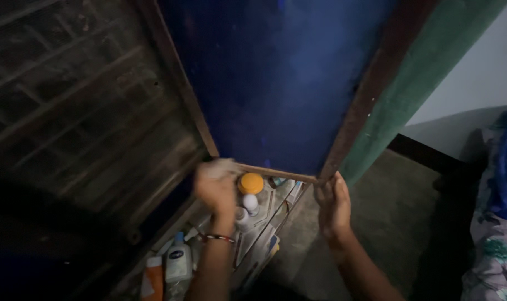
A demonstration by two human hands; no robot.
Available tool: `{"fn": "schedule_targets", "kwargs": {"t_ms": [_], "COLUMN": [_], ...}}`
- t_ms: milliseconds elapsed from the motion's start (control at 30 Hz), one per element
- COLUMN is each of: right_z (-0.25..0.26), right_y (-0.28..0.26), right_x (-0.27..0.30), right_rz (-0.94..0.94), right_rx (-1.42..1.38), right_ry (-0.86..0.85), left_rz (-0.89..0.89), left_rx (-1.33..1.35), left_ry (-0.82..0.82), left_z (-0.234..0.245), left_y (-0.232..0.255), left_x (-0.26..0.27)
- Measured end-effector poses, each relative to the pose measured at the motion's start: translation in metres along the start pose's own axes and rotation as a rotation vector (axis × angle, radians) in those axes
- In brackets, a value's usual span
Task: The person cleans a window frame and glass pane using a cloth and a spray bottle. They wipe the frame edges and the glass surface repeatedly, spraying cleaner onto the cloth and the window as needed.
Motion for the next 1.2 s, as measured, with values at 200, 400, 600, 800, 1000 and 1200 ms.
{"fn": "schedule_targets", "kwargs": {"t_ms": [200, 400, 600, 800, 1000, 1200], "right_z": [-0.030, -0.105, -0.126, -0.128, -0.115, -0.104], "right_y": [0.057, 0.084, 0.072, 0.072, 0.088, 0.094], "right_x": [-0.006, 0.021, 0.026, 0.028, 0.015, 0.017], "right_rz": [-0.362, -0.682, -0.655, -0.628, -0.611, -0.703], "right_rx": [-0.436, -0.781, -0.643, -0.649, -0.777, -0.420], "right_ry": [-0.181, -0.370, -0.116, -0.056, -0.329, -0.141], "left_rz": [0.009, -0.009, 0.040, 0.212, -0.047, -0.242], "left_rx": [-0.367, -0.328, -0.418, -0.612, -0.468, -0.439], "left_ry": [0.065, -0.146, -0.068, -0.080, -0.159, -0.260], "left_z": [-0.009, -0.046, -0.005, -0.011, -0.045, -0.055], "left_y": [-0.018, 0.009, -0.006, -0.003, 0.005, 0.025], "left_x": [0.000, 0.052, 0.004, -0.004, 0.039, 0.054]}}
Point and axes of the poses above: each hand's wrist, its own x-axis away from the middle knuckle, its own z-axis out of the back of the hand, y = z × x, the point moved 5 cm from there along -x, towards the middle knuckle, and after that the axes turned 2 degrees about -z, right-handed, at the moved point
